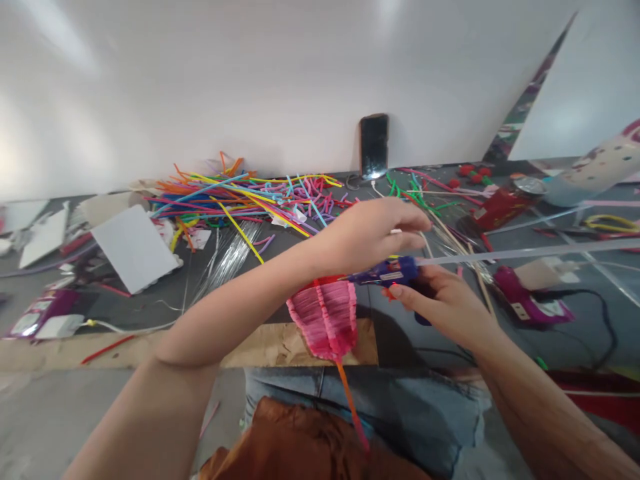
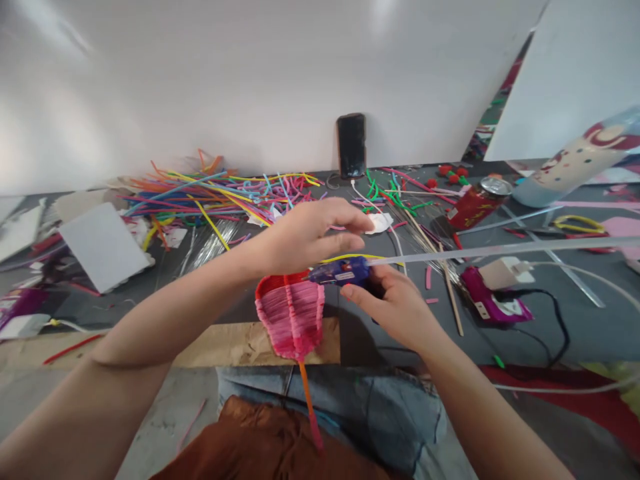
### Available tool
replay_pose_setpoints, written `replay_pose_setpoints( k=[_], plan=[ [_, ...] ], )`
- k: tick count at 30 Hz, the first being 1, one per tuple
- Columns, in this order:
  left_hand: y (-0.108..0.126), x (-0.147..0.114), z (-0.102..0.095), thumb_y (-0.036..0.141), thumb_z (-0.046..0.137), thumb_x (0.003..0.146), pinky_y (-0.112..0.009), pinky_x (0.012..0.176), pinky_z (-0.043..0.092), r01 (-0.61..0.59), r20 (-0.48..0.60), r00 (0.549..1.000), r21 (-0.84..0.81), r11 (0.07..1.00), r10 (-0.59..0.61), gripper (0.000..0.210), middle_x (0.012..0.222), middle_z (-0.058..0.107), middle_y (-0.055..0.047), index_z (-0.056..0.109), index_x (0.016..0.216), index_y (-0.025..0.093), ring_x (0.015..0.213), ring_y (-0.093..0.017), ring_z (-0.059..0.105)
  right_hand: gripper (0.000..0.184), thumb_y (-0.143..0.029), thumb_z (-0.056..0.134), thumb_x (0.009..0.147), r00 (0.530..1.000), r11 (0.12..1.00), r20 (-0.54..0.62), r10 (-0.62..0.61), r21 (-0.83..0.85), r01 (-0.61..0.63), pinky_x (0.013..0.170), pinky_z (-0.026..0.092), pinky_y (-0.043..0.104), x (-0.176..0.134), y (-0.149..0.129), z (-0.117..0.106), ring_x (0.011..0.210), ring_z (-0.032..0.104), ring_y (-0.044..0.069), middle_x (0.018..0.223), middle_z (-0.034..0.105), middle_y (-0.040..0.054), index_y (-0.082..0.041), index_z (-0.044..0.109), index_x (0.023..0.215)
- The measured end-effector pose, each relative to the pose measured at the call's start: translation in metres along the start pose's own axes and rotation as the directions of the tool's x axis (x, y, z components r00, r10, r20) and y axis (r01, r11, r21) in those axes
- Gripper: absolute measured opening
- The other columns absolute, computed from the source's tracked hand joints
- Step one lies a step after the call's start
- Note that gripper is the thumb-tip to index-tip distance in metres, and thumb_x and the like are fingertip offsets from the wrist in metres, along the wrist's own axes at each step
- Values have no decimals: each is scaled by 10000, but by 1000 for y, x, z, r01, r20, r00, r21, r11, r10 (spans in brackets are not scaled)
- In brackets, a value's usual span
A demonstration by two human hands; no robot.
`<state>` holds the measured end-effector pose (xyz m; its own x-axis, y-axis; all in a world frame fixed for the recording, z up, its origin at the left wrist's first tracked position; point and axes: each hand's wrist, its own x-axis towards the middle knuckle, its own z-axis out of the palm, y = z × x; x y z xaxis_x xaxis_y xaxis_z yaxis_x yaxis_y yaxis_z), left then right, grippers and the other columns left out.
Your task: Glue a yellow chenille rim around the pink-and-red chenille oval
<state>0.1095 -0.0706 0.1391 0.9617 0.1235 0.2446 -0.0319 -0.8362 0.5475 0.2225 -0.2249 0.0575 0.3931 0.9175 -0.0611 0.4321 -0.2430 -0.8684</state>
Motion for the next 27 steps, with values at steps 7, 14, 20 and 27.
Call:
replay_pose_setpoints(
  k=[7, 14, 20, 27],
  plan=[
    [-68, -97, 1, 136, 511, 836, -356, 910, 450, 332, -24, 943, 158, 930, -333, 196, 1012, 683, -60, 657, 965, 161, 985, -195, 604, 353, -514, 541, 854, 994, 990, 107, -14, 140, -1, 477, 476, 301, 13, 9, 9, 586, 642, 195, 771, 708, 42, -225, 509, 1055],
    [-107, -142, 45, 222, 574, 830, -401, 982, 382, 444, -47, 896, 100, 891, -441, 258, 1099, 658, -69, 659, 1072, 190, 1084, -226, 548, 295, -490, 472, 888, 986, 986, 110, -125, -98, 136, 584, 490, 367, 38, 4, 33, 542, 599, 199, 723, 693, 33, -246, 414, 1043],
    [-115, -141, 60, 283, 578, 834, -469, 982, 288, 495, -82, 867, 41, 868, -491, 218, 1141, 640, -36, 678, 1026, 259, 1183, -264, 449, 300, -486, 490, 880, 988, 995, 131, -76, -59, 84, 671, 500, 424, 49, 14, 46, 661, 637, 244, 718, 644, 33, -281, 364, 1059],
    [-117, -141, 64, 273, 599, 822, -474, 958, 260, 505, -90, 860, 15, 863, -502, 211, 1145, 620, -29, 682, 1016, 274, 1190, -274, 419, 381, -529, 525, 852, 985, 999, 169, 33, -29, -29, 700, 504, 478, 54, 22, 51, 689, 641, 272, 756, 625, 43, -306, 339, 1099]
  ],
)
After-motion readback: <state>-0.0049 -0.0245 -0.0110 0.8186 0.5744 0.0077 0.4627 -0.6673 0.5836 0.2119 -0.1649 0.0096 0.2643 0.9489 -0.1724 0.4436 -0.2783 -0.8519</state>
